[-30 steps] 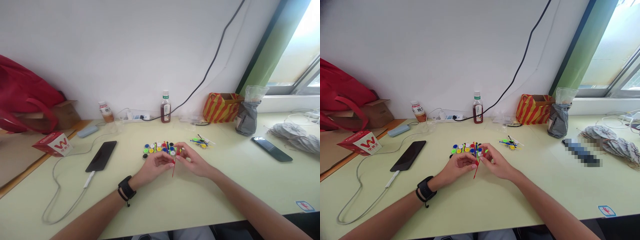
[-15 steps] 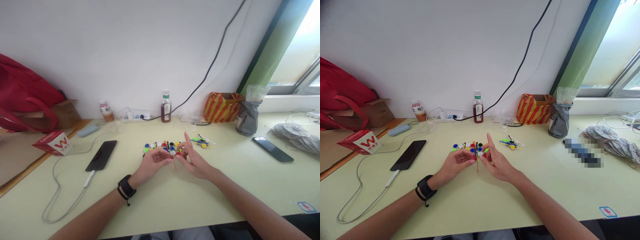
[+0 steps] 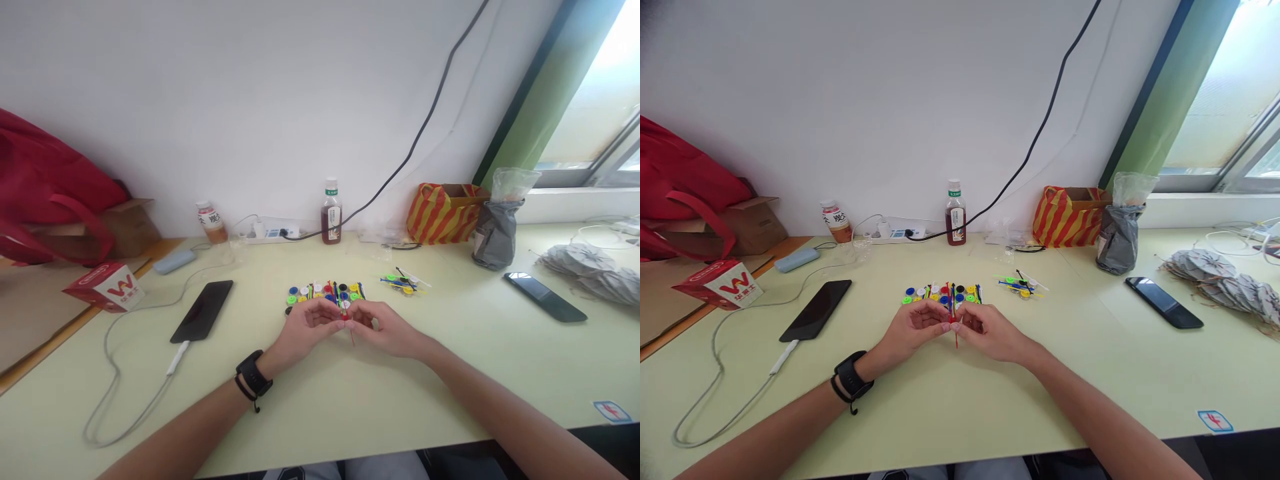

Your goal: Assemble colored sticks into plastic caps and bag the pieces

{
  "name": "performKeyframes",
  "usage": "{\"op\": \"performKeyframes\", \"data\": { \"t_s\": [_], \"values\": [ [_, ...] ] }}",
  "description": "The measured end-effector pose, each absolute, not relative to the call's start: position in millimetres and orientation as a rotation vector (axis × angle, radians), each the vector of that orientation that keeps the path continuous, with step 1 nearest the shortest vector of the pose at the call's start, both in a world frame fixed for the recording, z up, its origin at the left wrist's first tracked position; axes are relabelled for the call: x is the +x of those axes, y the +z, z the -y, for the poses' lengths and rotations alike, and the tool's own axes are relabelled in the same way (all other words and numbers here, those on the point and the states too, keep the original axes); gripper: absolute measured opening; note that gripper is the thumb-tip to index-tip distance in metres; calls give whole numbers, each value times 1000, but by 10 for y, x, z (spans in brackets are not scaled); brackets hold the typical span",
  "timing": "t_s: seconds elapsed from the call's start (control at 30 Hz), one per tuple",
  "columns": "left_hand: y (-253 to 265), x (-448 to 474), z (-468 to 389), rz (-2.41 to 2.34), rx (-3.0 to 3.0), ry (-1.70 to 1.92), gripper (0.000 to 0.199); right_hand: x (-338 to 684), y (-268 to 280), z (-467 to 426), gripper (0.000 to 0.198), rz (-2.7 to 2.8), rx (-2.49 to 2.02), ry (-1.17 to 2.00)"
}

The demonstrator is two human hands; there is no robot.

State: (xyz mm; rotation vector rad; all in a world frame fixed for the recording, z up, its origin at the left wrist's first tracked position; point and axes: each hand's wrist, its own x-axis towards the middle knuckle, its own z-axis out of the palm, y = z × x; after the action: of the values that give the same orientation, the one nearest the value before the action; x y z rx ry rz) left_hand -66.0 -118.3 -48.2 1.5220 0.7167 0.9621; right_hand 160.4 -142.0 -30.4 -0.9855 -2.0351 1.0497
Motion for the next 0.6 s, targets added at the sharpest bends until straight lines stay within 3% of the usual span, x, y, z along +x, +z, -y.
{"op": "performKeyframes", "data": {
  "t_s": [0.6],
  "values": [
    [-491, -649, 1202, -706, 1681, 918, 19, 1610, -358, 1408, 28, 2060, -969, 1083]
  ]
}}
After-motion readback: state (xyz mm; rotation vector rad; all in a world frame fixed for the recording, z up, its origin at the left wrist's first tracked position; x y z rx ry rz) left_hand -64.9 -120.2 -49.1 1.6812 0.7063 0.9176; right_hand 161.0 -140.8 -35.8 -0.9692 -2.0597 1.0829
